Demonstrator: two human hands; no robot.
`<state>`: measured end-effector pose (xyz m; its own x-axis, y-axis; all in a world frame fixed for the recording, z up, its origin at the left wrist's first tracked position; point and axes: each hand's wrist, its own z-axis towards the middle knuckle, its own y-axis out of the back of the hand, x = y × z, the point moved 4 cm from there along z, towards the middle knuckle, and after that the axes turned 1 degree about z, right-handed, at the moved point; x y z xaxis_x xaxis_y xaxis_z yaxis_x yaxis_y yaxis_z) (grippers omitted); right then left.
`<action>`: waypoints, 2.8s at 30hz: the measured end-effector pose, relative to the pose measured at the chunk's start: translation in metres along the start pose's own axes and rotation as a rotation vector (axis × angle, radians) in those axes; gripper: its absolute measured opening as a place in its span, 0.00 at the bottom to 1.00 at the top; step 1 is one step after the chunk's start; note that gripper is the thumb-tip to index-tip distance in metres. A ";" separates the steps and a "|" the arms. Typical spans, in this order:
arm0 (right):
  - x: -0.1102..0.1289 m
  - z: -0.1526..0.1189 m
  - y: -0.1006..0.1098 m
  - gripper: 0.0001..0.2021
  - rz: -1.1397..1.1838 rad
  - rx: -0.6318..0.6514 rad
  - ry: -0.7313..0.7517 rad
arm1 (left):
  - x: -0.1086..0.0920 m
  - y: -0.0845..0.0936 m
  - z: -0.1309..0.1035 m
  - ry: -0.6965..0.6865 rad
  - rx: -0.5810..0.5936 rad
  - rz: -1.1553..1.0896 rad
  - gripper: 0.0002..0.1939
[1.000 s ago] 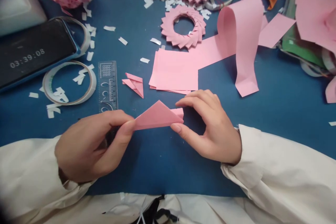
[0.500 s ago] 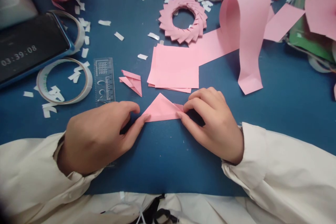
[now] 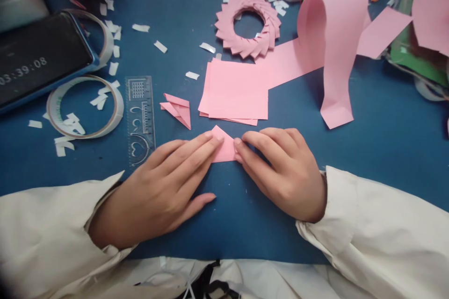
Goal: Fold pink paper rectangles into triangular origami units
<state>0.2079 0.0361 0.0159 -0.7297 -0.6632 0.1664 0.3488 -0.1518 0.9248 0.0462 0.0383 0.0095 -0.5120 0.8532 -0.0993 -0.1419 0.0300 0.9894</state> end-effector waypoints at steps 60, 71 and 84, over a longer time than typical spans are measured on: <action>0.004 -0.001 0.010 0.12 -0.196 -0.147 0.174 | 0.007 0.026 -0.004 0.010 -0.148 0.213 0.21; 0.008 0.004 0.005 0.06 -0.058 -0.003 0.219 | 0.001 0.019 -0.003 -0.198 -0.128 0.244 0.11; 0.012 0.003 0.003 0.06 -0.081 0.055 0.289 | 0.010 0.016 -0.005 0.068 -0.107 0.196 0.16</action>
<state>0.1987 0.0294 0.0219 -0.5533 -0.8330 -0.0063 0.2583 -0.1787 0.9494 0.0346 0.0443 0.0238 -0.5942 0.8000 0.0828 -0.1214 -0.1910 0.9741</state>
